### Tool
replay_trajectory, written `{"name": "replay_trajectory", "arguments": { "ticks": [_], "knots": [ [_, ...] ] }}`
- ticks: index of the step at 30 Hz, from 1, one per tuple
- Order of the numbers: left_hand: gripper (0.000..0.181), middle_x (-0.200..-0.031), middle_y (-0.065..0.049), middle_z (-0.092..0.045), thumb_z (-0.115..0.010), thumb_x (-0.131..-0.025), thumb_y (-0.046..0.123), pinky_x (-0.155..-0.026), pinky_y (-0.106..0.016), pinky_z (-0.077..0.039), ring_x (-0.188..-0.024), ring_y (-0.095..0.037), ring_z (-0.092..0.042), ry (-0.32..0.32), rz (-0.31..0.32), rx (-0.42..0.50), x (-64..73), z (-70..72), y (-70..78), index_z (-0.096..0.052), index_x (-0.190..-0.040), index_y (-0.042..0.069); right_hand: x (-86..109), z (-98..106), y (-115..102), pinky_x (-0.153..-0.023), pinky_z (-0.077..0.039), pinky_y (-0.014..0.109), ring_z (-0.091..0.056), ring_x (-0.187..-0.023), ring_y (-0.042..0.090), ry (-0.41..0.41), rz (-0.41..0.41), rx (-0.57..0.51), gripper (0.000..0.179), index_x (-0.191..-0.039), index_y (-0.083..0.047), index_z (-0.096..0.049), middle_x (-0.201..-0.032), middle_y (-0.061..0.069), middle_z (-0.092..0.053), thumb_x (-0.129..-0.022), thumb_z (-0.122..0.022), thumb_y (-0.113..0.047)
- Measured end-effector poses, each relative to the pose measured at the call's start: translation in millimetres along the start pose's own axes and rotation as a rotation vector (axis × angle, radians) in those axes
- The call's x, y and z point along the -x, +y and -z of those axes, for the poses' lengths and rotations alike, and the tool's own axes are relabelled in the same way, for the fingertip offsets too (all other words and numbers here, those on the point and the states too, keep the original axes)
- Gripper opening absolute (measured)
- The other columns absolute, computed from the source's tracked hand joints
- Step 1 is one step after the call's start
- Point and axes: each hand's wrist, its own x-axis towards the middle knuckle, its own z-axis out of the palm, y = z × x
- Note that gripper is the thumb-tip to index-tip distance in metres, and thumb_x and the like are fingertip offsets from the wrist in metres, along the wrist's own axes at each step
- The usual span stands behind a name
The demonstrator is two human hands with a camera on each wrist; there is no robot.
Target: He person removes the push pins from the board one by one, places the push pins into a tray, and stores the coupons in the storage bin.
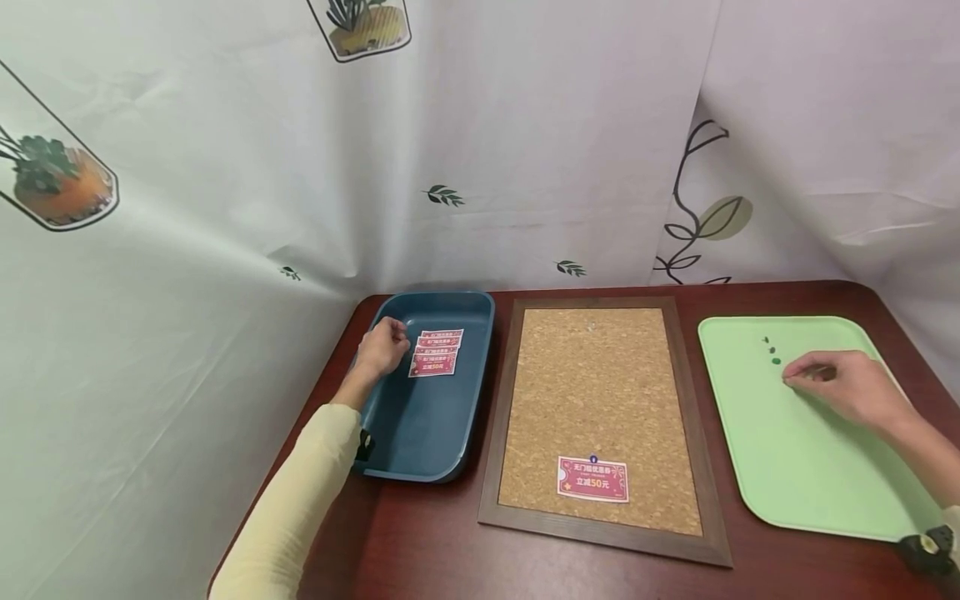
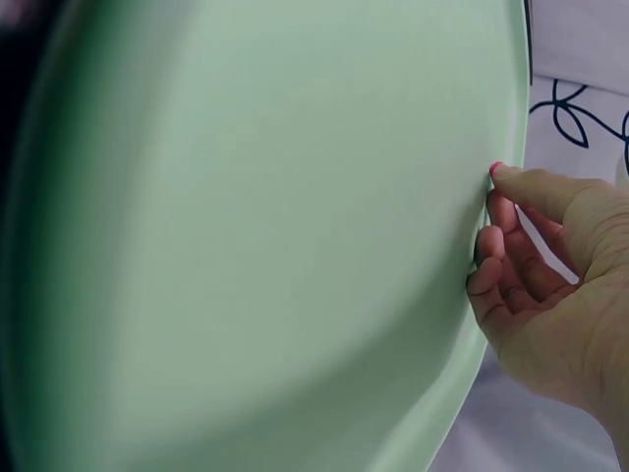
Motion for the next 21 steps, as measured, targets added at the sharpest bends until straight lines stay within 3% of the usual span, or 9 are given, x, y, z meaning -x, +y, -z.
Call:
{"name": "replay_trajectory", "arguments": {
  "ticks": [11, 21],
  "knots": [
    [0.028, -0.121, -0.016, -0.066, -0.064, -0.106, 0.01, -0.103, -0.051, -0.049, -0.111, -0.033, -0.063, 0.101, -0.108, 0.089, 2.8, 3.1, 13.6, -0.059, -0.133, 0.003, -2.4, 1, 0, -0.06, -0.043, 0.027, -0.051, -0.069, -0.009, 0.01, -0.032, 0.029, 0.006, -0.092, -0.009, -0.079, -0.082, 0.001, -0.072, -0.094, -0.081, -0.014],
    [0.025, -0.118, -0.014, -0.068, -0.065, -0.106, 0.006, -0.103, -0.052, -0.052, -0.113, -0.031, -0.065, 0.14, -0.298, 0.22, 7.2, 7.0, 32.3, -0.062, -0.131, 0.004, -6.6, 0, 1, -0.059, -0.043, 0.026, -0.051, -0.068, -0.009, 0.017, -0.017, 0.02, 0.005, -0.092, -0.008, -0.08, -0.08, 0.0, -0.072, -0.094, -0.081, -0.012]
  ]
}}
